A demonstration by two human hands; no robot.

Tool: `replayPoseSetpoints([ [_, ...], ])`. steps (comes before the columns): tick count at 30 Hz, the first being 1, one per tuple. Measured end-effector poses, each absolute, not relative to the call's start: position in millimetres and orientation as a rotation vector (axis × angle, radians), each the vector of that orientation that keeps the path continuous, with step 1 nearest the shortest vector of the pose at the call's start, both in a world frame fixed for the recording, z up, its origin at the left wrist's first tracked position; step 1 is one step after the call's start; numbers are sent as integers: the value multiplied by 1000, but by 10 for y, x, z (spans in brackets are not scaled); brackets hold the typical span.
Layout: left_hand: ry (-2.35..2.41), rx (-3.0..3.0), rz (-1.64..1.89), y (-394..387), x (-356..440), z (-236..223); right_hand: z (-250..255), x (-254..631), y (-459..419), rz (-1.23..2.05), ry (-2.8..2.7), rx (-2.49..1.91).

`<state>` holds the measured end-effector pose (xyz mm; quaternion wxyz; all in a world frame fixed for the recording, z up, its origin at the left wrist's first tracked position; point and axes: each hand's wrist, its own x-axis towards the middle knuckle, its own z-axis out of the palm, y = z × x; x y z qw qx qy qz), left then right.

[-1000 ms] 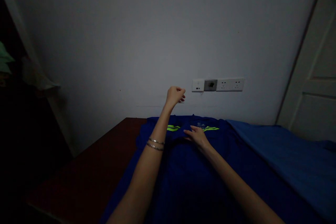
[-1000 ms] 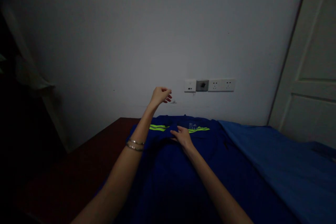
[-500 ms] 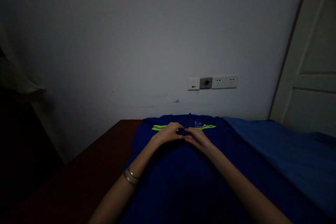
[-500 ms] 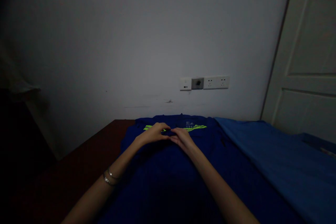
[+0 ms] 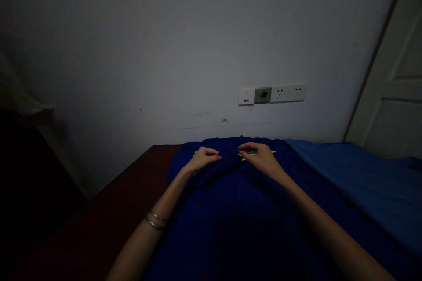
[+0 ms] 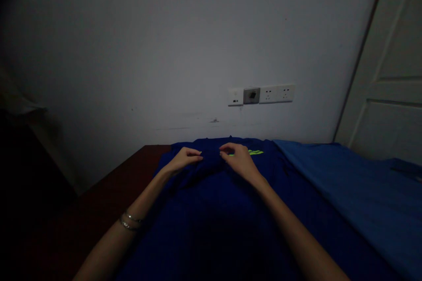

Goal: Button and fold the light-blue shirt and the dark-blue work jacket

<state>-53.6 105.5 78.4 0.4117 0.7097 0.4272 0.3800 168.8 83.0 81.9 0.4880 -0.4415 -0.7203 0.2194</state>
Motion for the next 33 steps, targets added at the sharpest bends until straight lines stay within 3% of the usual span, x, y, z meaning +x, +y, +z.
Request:
replayPoseSetpoints([
  [5, 1039, 1738, 896, 978, -511, 766, 769, 1629, 765, 390, -1948, -902],
  [20, 984, 2077, 784, 861, -495, 808, 727, 1597, 779, 692, -1947, -910],
  [33, 921, 1851, 831, 896, -540, 723, 673, 1654, 829, 641, -1976, -906],
])
